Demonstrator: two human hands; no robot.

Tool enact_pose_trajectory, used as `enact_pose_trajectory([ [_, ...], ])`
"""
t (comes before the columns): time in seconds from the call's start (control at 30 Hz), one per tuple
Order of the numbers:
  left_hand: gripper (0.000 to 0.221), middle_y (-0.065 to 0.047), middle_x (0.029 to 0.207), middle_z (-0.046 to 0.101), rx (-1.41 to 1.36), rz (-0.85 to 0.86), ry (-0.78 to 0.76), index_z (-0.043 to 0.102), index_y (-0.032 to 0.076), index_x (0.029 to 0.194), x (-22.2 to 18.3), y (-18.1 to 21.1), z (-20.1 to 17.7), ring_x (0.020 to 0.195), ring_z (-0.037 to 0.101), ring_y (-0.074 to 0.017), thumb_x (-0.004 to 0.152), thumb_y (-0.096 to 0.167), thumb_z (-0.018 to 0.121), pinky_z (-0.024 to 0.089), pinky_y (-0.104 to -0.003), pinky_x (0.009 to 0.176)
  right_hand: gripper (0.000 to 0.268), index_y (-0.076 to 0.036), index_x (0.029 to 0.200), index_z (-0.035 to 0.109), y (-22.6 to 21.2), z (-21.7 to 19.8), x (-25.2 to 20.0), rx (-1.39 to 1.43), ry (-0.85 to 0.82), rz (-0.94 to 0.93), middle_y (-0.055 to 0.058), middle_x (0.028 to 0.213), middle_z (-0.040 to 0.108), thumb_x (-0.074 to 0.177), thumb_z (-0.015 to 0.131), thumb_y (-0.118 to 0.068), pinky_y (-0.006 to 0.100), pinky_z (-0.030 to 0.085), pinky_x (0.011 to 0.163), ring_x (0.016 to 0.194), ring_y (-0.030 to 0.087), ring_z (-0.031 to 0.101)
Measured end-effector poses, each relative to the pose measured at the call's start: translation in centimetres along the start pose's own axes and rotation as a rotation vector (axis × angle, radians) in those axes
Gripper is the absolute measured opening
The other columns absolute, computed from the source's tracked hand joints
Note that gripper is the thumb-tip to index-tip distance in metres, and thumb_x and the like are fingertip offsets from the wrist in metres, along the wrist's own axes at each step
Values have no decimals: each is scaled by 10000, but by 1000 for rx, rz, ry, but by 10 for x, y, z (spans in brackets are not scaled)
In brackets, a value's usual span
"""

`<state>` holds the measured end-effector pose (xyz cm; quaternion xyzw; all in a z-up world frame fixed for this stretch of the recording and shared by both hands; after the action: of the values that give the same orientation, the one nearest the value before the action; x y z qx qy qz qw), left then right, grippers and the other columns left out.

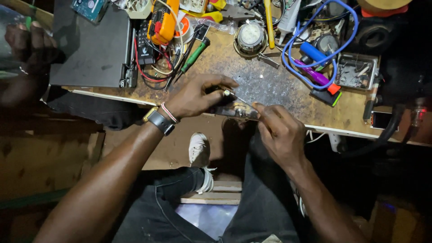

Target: A person is repairing a small electronic circuit board using a multimeter and small hand tools at a cluttered workbench.

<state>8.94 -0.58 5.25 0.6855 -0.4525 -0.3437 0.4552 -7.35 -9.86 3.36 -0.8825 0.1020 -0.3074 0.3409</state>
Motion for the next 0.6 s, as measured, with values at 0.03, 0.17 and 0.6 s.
enact_pose_trajectory([
  [0.03,274,-226,959,622,0,0,0,576,-17,1044,1,-3,1,946,551,-280,783,-3,493,427,-449,856,317,-112,1045,637,0,0,0,0,0,0,75,778,593,753,578,-1,391,494,524,692,308,612],
  [0.17,317,-166,924,622,-38,52,-174,545,3,1081,4,-14,15,885,544,-213,774,-6,468,439,-419,843,313,-118,1041,642,1,2,0,-25,-7,-6,70,761,586,757,581,-1,377,495,512,663,304,610],
  [0.6,142,-123,776,609,52,-5,-184,553,49,952,8,-28,20,748,569,-198,811,69,552,468,-374,699,272,-113,1014,645,-7,-1,4,-52,-12,-27,61,732,562,769,576,-16,358,482,485,609,296,597],
])
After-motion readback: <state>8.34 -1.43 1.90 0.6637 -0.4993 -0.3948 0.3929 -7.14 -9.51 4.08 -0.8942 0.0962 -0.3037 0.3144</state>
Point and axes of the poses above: each hand's wrist, its own x-axis towards the middle knuckle, its own z-axis out of the palm, y = z × x, the point moved 5 cm from there along x, towards the middle knuckle
